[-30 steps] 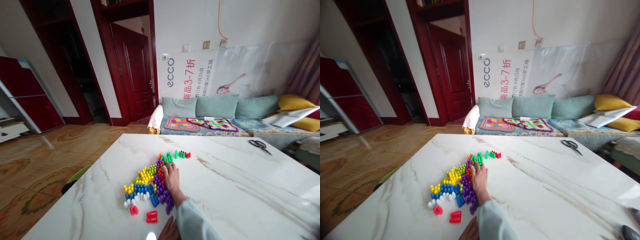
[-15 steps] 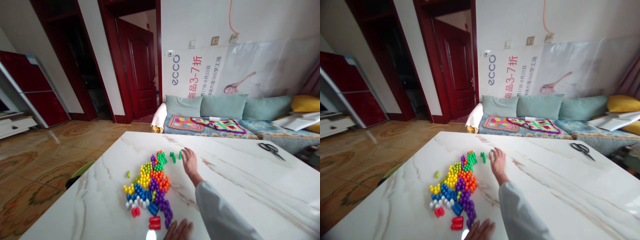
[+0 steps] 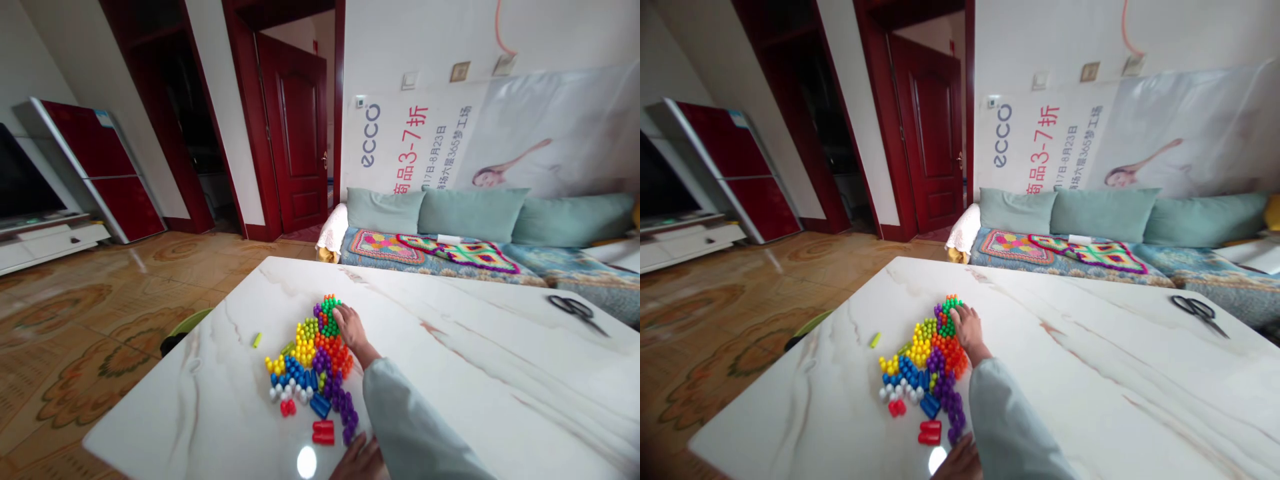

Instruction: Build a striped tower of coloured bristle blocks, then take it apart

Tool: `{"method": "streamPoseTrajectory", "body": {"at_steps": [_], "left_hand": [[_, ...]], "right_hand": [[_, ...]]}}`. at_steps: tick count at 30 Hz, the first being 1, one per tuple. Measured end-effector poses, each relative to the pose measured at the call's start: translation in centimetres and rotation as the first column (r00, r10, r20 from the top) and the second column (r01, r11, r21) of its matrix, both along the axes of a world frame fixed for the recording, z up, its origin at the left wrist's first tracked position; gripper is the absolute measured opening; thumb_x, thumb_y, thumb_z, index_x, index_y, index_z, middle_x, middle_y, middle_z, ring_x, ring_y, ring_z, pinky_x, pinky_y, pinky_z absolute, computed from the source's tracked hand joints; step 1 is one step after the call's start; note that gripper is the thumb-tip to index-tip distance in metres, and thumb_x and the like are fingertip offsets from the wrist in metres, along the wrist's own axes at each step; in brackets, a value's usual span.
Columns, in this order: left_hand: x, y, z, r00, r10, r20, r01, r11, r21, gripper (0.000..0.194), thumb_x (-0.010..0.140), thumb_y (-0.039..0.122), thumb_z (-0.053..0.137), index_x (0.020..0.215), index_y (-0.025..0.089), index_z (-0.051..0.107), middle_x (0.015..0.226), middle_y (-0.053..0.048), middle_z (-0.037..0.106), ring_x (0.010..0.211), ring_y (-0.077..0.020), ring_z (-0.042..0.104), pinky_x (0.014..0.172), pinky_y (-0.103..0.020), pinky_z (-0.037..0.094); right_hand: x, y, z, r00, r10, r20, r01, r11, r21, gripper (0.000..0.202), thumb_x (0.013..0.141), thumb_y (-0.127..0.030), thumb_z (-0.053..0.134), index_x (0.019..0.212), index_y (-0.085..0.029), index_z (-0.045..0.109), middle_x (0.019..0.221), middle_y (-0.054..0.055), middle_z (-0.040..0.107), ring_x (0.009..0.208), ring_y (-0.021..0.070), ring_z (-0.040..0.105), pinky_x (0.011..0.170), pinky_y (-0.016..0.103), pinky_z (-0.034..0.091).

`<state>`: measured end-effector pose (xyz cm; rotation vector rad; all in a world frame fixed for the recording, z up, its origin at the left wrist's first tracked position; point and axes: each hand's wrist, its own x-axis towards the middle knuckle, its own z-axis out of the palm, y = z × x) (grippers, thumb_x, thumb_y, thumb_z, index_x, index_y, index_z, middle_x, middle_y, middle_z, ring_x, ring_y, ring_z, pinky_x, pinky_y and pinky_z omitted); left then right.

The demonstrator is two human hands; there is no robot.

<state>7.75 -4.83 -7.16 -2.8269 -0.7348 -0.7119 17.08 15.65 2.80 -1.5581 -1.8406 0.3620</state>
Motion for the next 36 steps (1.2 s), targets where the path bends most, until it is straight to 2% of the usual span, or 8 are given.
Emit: {"method": "streamPoseTrajectory", "body": {"at_steps": [6, 11, 14, 18, 23, 27, 31, 36], "left_hand": [[-1.8, -2.0, 6.2, 0.994, -0.071, -0.078, 0.060, 0.988, -0.144, 0.040, 0.093, 0.040, 0.047, 0.133, 0.032, 0.045, 0.147, -0.004, 0.041, 0.134, -0.0231, 0.039, 0.108, -0.040, 0.036], [-2.8, -3.4, 8.7, 0.995, -0.095, -0.029, 0.075, 0.908, -0.412, 0.063, 0.086, 0.061, 0.046, 0.139, 0.029, 0.037, 0.152, -0.009, 0.030, 0.139, -0.0289, 0.029, 0.111, -0.049, 0.029], [-2.8, -3.8, 9.3, 0.998, -0.060, 0.002, 0.054, 0.878, -0.476, 0.065, 0.085, 0.064, 0.046, 0.140, 0.030, 0.037, 0.150, -0.009, 0.034, 0.138, -0.0290, 0.030, 0.112, -0.050, 0.027], [-2.6, -4.1, 9.8, 0.999, -0.045, -0.011, 0.035, 0.889, -0.457, 0.066, 0.082, 0.060, 0.053, 0.138, 0.027, 0.040, 0.148, -0.010, 0.037, 0.136, -0.0322, 0.032, 0.111, -0.053, 0.026], [-2.0, -4.2, 9.3, 0.999, -0.026, 0.019, 0.032, 0.914, -0.405, 0.067, 0.079, 0.055, 0.056, 0.138, 0.026, 0.041, 0.142, -0.008, 0.046, 0.129, -0.0333, 0.041, 0.109, -0.051, 0.030], [-1.6, -4.3, 8.7, 0.999, -0.024, 0.047, 0.040, 0.929, -0.367, 0.061, 0.079, 0.049, 0.057, 0.134, 0.024, 0.046, 0.138, -0.007, 0.052, 0.125, -0.0324, 0.046, 0.109, -0.048, 0.032], [-2.0, -4.4, 9.3, 0.999, -0.027, 0.030, 0.037, 0.920, -0.390, 0.067, 0.080, 0.053, 0.057, 0.138, 0.025, 0.042, 0.143, -0.008, 0.045, 0.132, -0.0322, 0.039, 0.110, -0.049, 0.030], [-2.8, -4.4, 9.7, 0.998, -0.030, 0.050, 0.050, 0.883, -0.467, 0.063, 0.083, 0.061, 0.050, 0.137, 0.029, 0.043, 0.153, -0.005, 0.031, 0.140, -0.0267, 0.029, 0.115, -0.048, 0.024]], "right_hand": [[3.4, -7.5, 1.2, 0.985, 0.150, -0.088, -0.157, 0.985, -0.070, 0.066, 0.092, -0.060, 0.031, 0.143, -0.020, 0.038, 0.150, 0.010, 0.036, 0.139, 0.0228, 0.029, 0.113, 0.042, 0.028], [7.2, -14.1, 0.4, 0.890, 0.419, 0.182, -0.326, 0.861, -0.389, 0.104, 0.070, -0.066, 0.062, 0.151, -0.017, 0.018, 0.154, 0.015, 0.020, 0.143, 0.0321, 0.012, 0.114, 0.054, 0.015], [5.6, -15.4, -0.7, 0.878, 0.393, 0.275, -0.282, 0.887, -0.366, 0.091, 0.079, -0.058, 0.056, 0.150, -0.015, 0.019, 0.155, 0.015, 0.017, 0.143, 0.0298, 0.013, 0.115, 0.051, 0.015], [1.7, -15.5, -1.6, 0.935, 0.193, 0.297, -0.114, 0.958, -0.264, 0.070, 0.090, -0.047, 0.043, 0.148, -0.012, 0.028, 0.152, 0.016, 0.027, 0.142, 0.0299, 0.019, 0.113, 0.053, 0.021], [-0.8, -16.1, -2.3, 0.967, -0.025, 0.252, 0.067, 0.985, -0.160, 0.070, 0.093, -0.053, 0.029, 0.147, -0.009, 0.028, 0.152, 0.016, 0.026, 0.141, 0.0315, 0.022, 0.111, 0.056, 0.023], [-1.8, -16.5, -2.0, 0.966, -0.021, 0.257, 0.068, 0.982, -0.176, 0.069, 0.092, -0.057, 0.031, 0.144, -0.013, 0.037, 0.149, 0.015, 0.032, 0.140, 0.0347, 0.023, 0.109, 0.062, 0.019], [0.3, -17.2, -1.4, 0.956, -0.034, 0.292, 0.076, 0.988, -0.136, 0.066, 0.092, -0.058, 0.030, 0.144, -0.018, 0.038, 0.150, 0.011, 0.033, 0.141, 0.0306, 0.022, 0.111, 0.059, 0.017], [7.9, -20.0, -3.2, 0.887, -0.152, 0.436, 0.220, 0.969, -0.110, 0.062, 0.088, -0.058, 0.035, 0.141, -0.027, 0.043, 0.151, 0.005, 0.032, 0.141, 0.0335, 0.022, 0.108, 0.064, 0.020]]}}
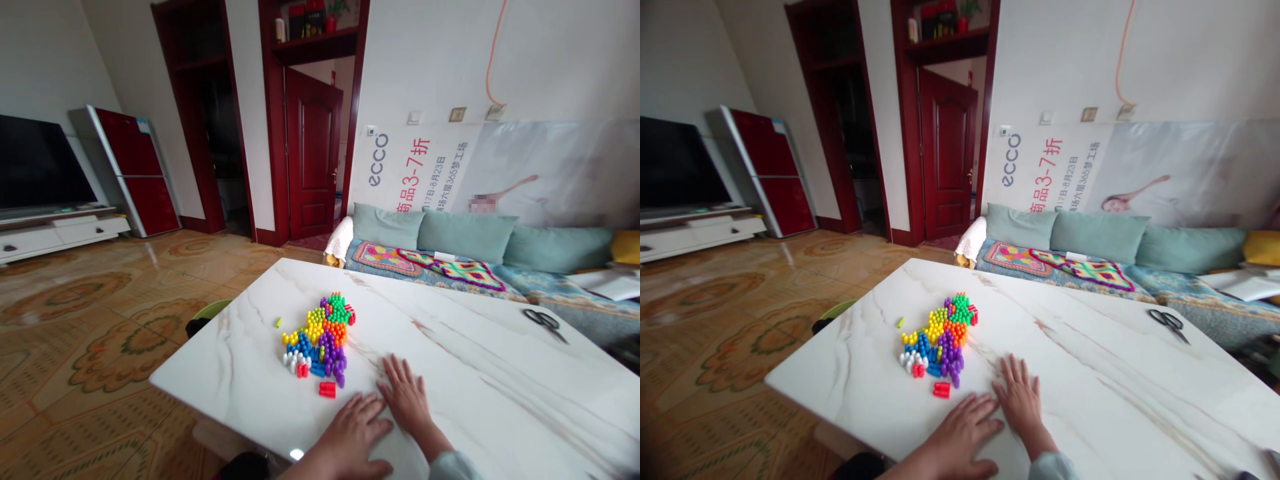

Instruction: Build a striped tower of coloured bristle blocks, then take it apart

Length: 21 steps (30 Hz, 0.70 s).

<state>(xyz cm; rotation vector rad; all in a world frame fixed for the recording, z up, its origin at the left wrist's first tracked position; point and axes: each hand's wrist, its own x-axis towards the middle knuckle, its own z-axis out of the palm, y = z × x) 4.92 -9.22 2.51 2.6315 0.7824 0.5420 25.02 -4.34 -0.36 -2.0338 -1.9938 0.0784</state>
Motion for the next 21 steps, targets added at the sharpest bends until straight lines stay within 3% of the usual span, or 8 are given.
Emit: {"method": "streamPoseTrajectory", "body": {"at_steps": [3, 8, 10, 12, 15, 17, 19, 21], "left_hand": [[0.2, 0.2, -1.5, 0.998, 0.057, 0.041, -0.057, 0.998, 0.004, 0.056, 0.083, 0.057, 0.053, 0.132, 0.029, 0.048, 0.151, -0.004, 0.035, 0.139, -0.0234, 0.032, 0.115, -0.044, 0.025], [-0.4, -0.5, -4.5, 0.990, 0.119, 0.079, -0.114, 0.991, -0.066, 0.032, 0.080, 0.048, 0.063, 0.102, 0.026, 0.070, 0.121, -0.003, 0.066, 0.118, -0.0218, 0.057, 0.104, -0.035, 0.044], [-2.2, -1.0, -4.0, 0.968, 0.146, 0.207, -0.112, 0.980, -0.165, 0.022, 0.083, 0.041, 0.060, 0.093, 0.025, 0.072, 0.097, -0.001, 0.074, 0.097, -0.0158, 0.067, 0.090, -0.025, 0.052], [-5.0, -0.6, -2.2, 0.878, 0.330, 0.346, -0.255, 0.935, -0.245, 0.021, 0.085, 0.033, 0.055, 0.094, 0.022, 0.071, 0.093, -0.002, 0.073, 0.083, -0.0131, 0.068, 0.071, -0.019, 0.056], [-10.4, 2.7, 1.6, 0.687, 0.618, 0.382, -0.563, 0.785, -0.258, 0.027, 0.091, 0.027, 0.043, 0.096, 0.021, 0.068, 0.104, -0.005, 0.068, 0.092, -0.0158, 0.065, 0.068, -0.022, 0.055], [-13.6, 6.6, 3.5, 0.537, 0.766, 0.353, -0.756, 0.623, -0.203, 0.027, 0.090, 0.021, 0.040, 0.102, 0.020, 0.065, 0.106, -0.005, 0.065, 0.094, -0.0163, 0.063, 0.076, -0.026, 0.054], [-15.8, 10.9, 4.3, 0.411, 0.887, 0.210, -0.887, 0.442, -0.133, 0.034, 0.085, 0.012, 0.044, 0.114, 0.019, 0.060, 0.110, -0.007, 0.062, 0.099, -0.0168, 0.061, 0.089, -0.029, 0.049], [-16.8, 14.6, 4.1, 0.372, 0.924, 0.081, -0.918, 0.380, -0.114, 0.044, 0.082, 0.012, 0.050, 0.126, 0.018, 0.054, 0.118, -0.010, 0.058, 0.104, -0.0178, 0.060, 0.096, -0.029, 0.044]], "right_hand": [[2.8, -1.5, -1.7, 0.999, 0.008, 0.047, -0.013, 0.995, 0.095, 0.061, 0.088, -0.058, 0.032, 0.142, -0.031, 0.042, 0.152, 0.001, 0.029, 0.142, 0.0304, 0.020, 0.112, 0.059, 0.019], [2.9, -1.9, -2.6, 1.000, -0.012, 0.024, 0.008, 0.983, 0.182, 0.063, 0.086, -0.060, 0.032, 0.140, -0.030, 0.045, 0.151, 0.001, 0.032, 0.141, 0.0322, 0.023, 0.111, 0.059, 0.021], [2.7, -1.7, -2.6, 1.000, -0.011, -0.004, 0.012, 0.980, 0.197, 0.063, 0.085, -0.061, 0.032, 0.139, -0.032, 0.046, 0.150, 0.001, 0.033, 0.140, 0.0324, 0.024, 0.111, 0.060, 0.021], [2.7, -1.6, -2.5, 1.000, -0.010, -0.024, 0.015, 0.980, 0.196, 0.063, 0.085, -0.062, 0.032, 0.138, -0.032, 0.048, 0.150, 0.001, 0.034, 0.140, 0.0329, 0.025, 0.110, 0.060, 0.021], [2.8, -1.6, -2.3, 1.000, -0.016, -0.024, 0.021, 0.984, 0.177, 0.064, 0.085, -0.062, 0.032, 0.138, -0.031, 0.047, 0.150, 0.001, 0.034, 0.140, 0.0324, 0.025, 0.111, 0.059, 0.021], [2.7, -1.7, -2.2, 1.000, -0.031, 0.002, 0.030, 0.988, 0.151, 0.063, 0.086, -0.061, 0.031, 0.140, -0.030, 0.045, 0.151, 0.000, 0.032, 0.141, 0.0309, 0.023, 0.112, 0.057, 0.020], [2.5, -1.8, -1.9, 0.998, -0.048, 0.039, 0.043, 0.991, 0.127, 0.062, 0.089, -0.058, 0.029, 0.141, -0.028, 0.043, 0.152, -0.001, 0.029, 0.142, 0.0291, 0.021, 0.112, 0.056, 0.018], [2.3, -2.0, -1.6, 0.996, -0.059, 0.069, 0.052, 0.993, 0.108, 0.060, 0.091, -0.056, 0.028, 0.142, -0.028, 0.042, 0.153, -0.002, 0.027, 0.142, 0.0277, 0.020, 0.113, 0.054, 0.017]]}}
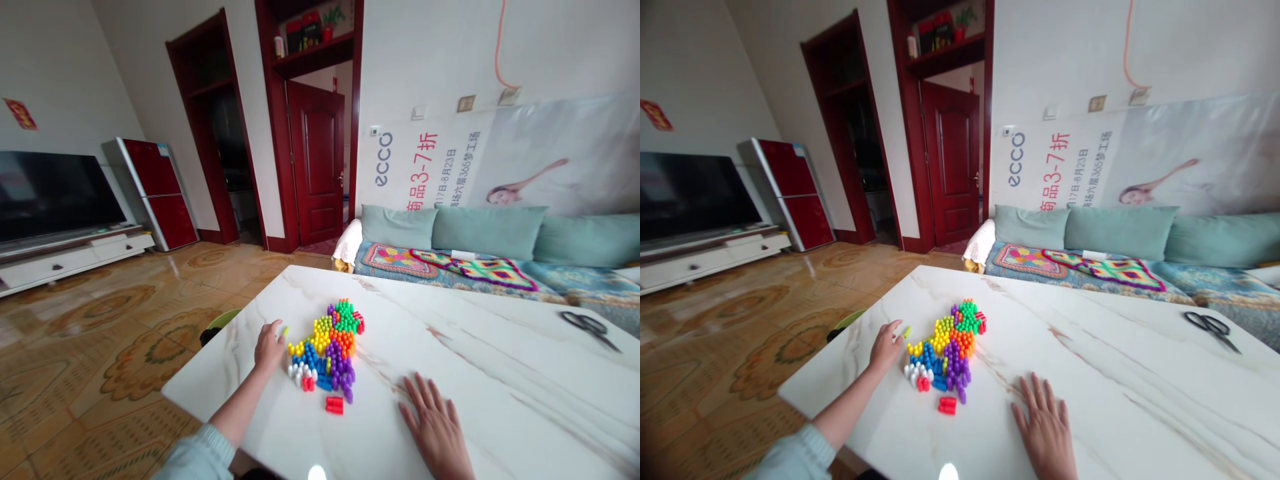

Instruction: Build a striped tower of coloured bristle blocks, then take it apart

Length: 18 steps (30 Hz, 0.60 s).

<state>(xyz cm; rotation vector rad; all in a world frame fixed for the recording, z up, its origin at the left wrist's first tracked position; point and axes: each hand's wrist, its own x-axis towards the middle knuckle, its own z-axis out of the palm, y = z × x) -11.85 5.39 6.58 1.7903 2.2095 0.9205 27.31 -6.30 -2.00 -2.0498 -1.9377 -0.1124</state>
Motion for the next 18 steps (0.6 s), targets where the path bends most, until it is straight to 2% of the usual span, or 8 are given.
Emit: {"method": "streamPoseTrajectory", "body": {"at_steps": [3, 6, 9, 11, 14, 18], "left_hand": [[0.2, 3.7, -1.0, 1.000, -0.012, 0.002, 0.012, 0.998, -0.060, 0.048, 0.076, 0.015, 0.061, 0.124, 0.018, 0.057, 0.111, -0.010, 0.062, 0.107, -0.0209, 0.060, 0.096, -0.030, 0.043], [0.8, 5.6, -1.7, 0.998, -0.055, 0.033, 0.058, 0.994, -0.094, 0.032, 0.070, 0.008, 0.063, 0.099, 0.018, 0.069, 0.092, -0.005, 0.069, 0.092, -0.0190, 0.065, 0.088, -0.027, 0.047], [1.1, 6.3, -1.5, 0.993, -0.091, 0.073, 0.096, 0.993, -0.066, 0.018, 0.069, 0.004, 0.058, 0.075, 0.017, 0.068, 0.078, -0.003, 0.070, 0.084, -0.0176, 0.066, 0.083, -0.026, 0.049], [1.4, 6.4, -1.1, 0.988, -0.117, 0.100, 0.119, 0.993, -0.010, 0.020, 0.072, 0.004, 0.054, 0.076, 0.017, 0.068, 0.080, -0.003, 0.071, 0.086, -0.0174, 0.066, 0.084, -0.027, 0.049], [2.5, 5.4, -0.5, 0.970, -0.204, 0.129, 0.193, 0.977, 0.089, 0.024, 0.078, 0.009, 0.048, 0.088, 0.017, 0.068, 0.090, -0.003, 0.072, 0.088, -0.0157, 0.066, 0.084, -0.027, 0.050], [5.2, 1.6, -0.2, 0.923, -0.368, 0.110, 0.345, 0.920, 0.187, 0.025, 0.084, 0.020, 0.046, 0.099, 0.020, 0.067, 0.102, -0.004, 0.069, 0.095, -0.0154, 0.064, 0.087, -0.028, 0.051]], "right_hand": [[-0.1, -0.1, 0.3, 1.000, -0.003, 0.010, 0.003, 1.000, -0.020, 0.060, 0.090, -0.057, 0.029, 0.142, -0.030, 0.040, 0.153, -0.003, 0.027, 0.142, 0.0269, 0.021, 0.113, 0.053, 0.018], [0.0, -0.1, 0.4, 1.000, -0.005, -0.001, 0.005, 1.000, -0.023, 0.060, 0.090, -0.059, 0.031, 0.142, -0.031, 0.042, 0.153, -0.002, 0.028, 0.142, 0.0273, 0.022, 0.113, 0.053, 0.018], [0.0, -0.1, 0.4, 1.000, -0.003, -0.006, 0.003, 1.000, -0.023, 0.059, 0.090, -0.059, 0.032, 0.141, -0.031, 0.043, 0.153, -0.001, 0.028, 0.142, 0.0275, 0.022, 0.113, 0.054, 0.018], [0.0, -0.1, 0.5, 1.000, 0.001, -0.005, -0.001, 1.000, -0.027, 0.059, 0.090, -0.058, 0.032, 0.141, -0.030, 0.042, 0.153, -0.001, 0.028, 0.142, 0.0273, 0.022, 0.113, 0.053, 0.017], [-0.1, -0.1, 0.7, 1.000, 0.003, 0.004, -0.003, 0.999, -0.034, 0.059, 0.091, -0.057, 0.032, 0.143, -0.030, 0.040, 0.153, -0.001, 0.028, 0.142, 0.0268, 0.020, 0.113, 0.053, 0.017], [-0.3, -0.2, 0.9, 1.000, -0.005, 0.018, 0.006, 0.999, -0.046, 0.059, 0.091, -0.057, 0.032, 0.142, -0.029, 0.041, 0.154, 0.000, 0.027, 0.142, 0.0270, 0.020, 0.113, 0.052, 0.017]]}}
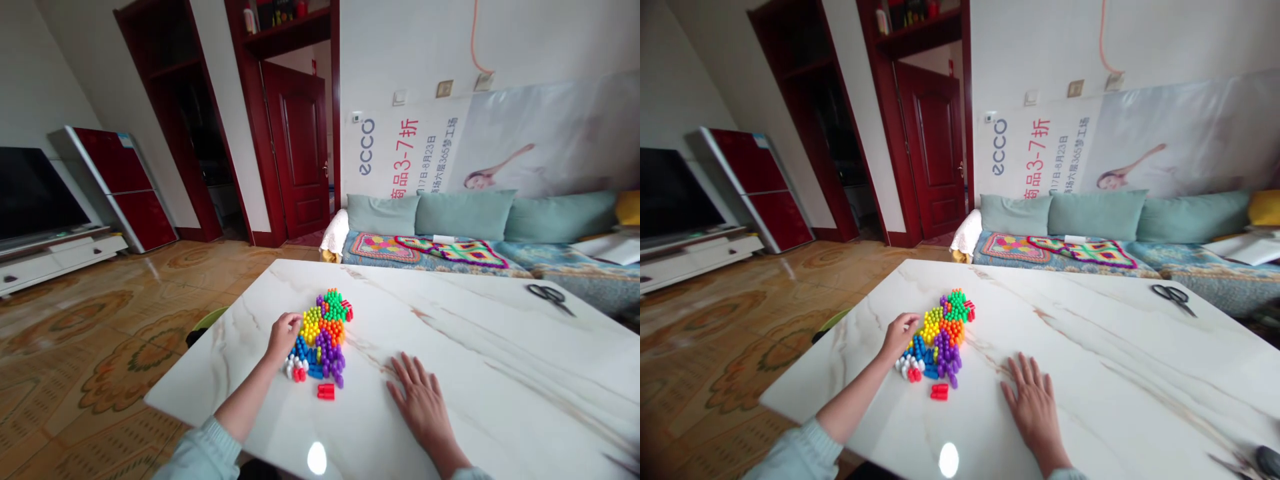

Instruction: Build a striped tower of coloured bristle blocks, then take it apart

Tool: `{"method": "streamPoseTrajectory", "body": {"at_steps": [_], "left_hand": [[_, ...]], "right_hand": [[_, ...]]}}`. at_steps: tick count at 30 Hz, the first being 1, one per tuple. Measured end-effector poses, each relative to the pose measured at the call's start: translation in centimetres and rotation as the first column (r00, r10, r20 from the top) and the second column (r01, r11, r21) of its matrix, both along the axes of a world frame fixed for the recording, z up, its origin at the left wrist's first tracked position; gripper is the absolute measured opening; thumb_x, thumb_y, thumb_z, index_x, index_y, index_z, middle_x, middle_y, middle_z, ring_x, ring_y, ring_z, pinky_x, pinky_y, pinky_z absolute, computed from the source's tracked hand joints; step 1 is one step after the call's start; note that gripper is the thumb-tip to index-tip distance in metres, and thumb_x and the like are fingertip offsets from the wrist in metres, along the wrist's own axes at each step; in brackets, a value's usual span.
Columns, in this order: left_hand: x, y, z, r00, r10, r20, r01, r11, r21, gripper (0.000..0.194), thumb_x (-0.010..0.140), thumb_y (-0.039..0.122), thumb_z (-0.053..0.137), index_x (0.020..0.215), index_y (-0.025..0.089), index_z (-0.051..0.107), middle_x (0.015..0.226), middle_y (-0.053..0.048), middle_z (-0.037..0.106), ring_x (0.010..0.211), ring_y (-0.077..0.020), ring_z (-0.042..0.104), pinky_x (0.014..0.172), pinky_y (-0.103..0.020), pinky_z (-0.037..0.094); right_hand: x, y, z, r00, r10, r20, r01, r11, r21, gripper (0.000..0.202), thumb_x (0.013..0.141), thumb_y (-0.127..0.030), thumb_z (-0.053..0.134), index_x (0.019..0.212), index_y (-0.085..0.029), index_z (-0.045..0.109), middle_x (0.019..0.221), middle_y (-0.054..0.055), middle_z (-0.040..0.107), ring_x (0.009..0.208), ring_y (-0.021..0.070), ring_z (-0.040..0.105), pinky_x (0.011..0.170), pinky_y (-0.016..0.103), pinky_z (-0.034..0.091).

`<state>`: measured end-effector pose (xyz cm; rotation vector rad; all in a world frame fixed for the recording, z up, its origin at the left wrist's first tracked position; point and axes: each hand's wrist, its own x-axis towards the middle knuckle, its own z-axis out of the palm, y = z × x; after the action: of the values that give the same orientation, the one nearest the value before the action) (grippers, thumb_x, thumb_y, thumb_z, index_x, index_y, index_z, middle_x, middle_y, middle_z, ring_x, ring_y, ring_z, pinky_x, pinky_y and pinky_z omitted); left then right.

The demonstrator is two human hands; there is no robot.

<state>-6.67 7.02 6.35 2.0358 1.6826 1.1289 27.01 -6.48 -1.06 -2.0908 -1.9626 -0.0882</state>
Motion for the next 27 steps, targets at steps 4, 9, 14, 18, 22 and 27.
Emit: {"method": "streamPoseTrajectory", "body": {"at_steps": [4, 9, 14, 18, 22, 27], "left_hand": [[3.7, -3.8, 0.4, 0.959, -0.244, -0.141, 0.259, 0.961, 0.097, 0.026, 0.086, 0.028, 0.050, 0.106, 0.023, 0.067, 0.113, -0.006, 0.063, 0.109, -0.0192, 0.057, 0.100, -0.035, 0.044], [9.5, -3.3, 1.2, 0.831, -0.372, -0.413, 0.420, 0.907, 0.028, 0.044, 0.085, 0.035, 0.053, 0.128, 0.027, 0.055, 0.139, -0.006, 0.049, 0.130, -0.0256, 0.040, 0.113, -0.046, 0.028], [14.0, 0.8, 0.8, 0.741, -0.383, -0.551, 0.379, 0.917, -0.126, 0.061, 0.083, 0.046, 0.055, 0.139, 0.027, 0.042, 0.151, -0.006, 0.033, 0.143, -0.0301, 0.016, 0.116, -0.055, 0.006], [14.5, 1.8, 0.8, 0.785, -0.319, -0.532, 0.227, 0.945, -0.234, 0.066, 0.084, 0.054, 0.050, 0.141, 0.023, 0.041, 0.147, -0.012, 0.039, 0.143, -0.0338, 0.015, 0.115, -0.059, 0.004], [11.1, -1.3, 0.6, 0.881, -0.235, -0.412, 0.246, 0.969, -0.027, 0.058, 0.089, 0.050, 0.045, 0.141, 0.026, 0.039, 0.147, -0.010, 0.040, 0.141, -0.0310, 0.024, 0.115, -0.056, 0.014], [1.4, -7.0, -1.8, 0.987, 0.155, -0.037, -0.142, 0.962, 0.234, 0.049, 0.094, 0.043, 0.033, 0.138, 0.021, 0.039, 0.141, -0.012, 0.045, 0.135, -0.0241, 0.036, 0.113, -0.045, 0.029]], "right_hand": [[-0.2, -0.1, 0.2, 1.000, -0.003, -0.006, 0.003, 1.000, 0.003, 0.058, 0.092, -0.055, 0.032, 0.142, -0.028, 0.041, 0.154, 0.001, 0.028, 0.142, 0.0270, 0.019, 0.113, 0.053, 0.016], [-0.1, 0.0, -0.1, 1.000, 0.001, -0.004, -0.001, 1.000, 0.020, 0.058, 0.092, -0.056, 0.032, 0.142, -0.028, 0.041, 0.153, 0.001, 0.029, 0.142, 0.0273, 0.020, 0.113, 0.053, 0.016], [0.3, 0.1, -0.5, 1.000, 0.005, -0.004, -0.005, 1.000, 0.017, 0.059, 0.091, -0.059, 0.031, 0.142, -0.031, 0.041, 0.153, -0.001, 0.029, 0.142, 0.0268, 0.021, 0.113, 0.053, 0.017], [0.4, 0.2, -0.1, 1.000, 0.009, -0.020, -0.009, 1.000, 0.012, 0.059, 0.091, -0.061, 0.030, 0.141, -0.032, 0.042, 0.153, -0.001, 0.030, 0.142, 0.0266, 0.021, 0.113, 0.053, 0.019], [0.2, 0.0, 0.1, 0.999, 0.018, -0.044, -0.018, 1.000, 0.004, 0.060, 0.091, -0.060, 0.030, 0.141, -0.030, 0.043, 0.153, 0.000, 0.029, 0.142, 0.0267, 0.021, 0.113, 0.052, 0.017], [0.7, -0.1, 0.3, 0.983, 0.011, -0.186, -0.007, 1.000, 0.023, 0.061, 0.092, -0.058, 0.028, 0.140, -0.025, 0.043, 0.149, 0.004, 0.037, 0.141, 0.0250, 0.025, 0.114, 0.049, 0.017]]}}
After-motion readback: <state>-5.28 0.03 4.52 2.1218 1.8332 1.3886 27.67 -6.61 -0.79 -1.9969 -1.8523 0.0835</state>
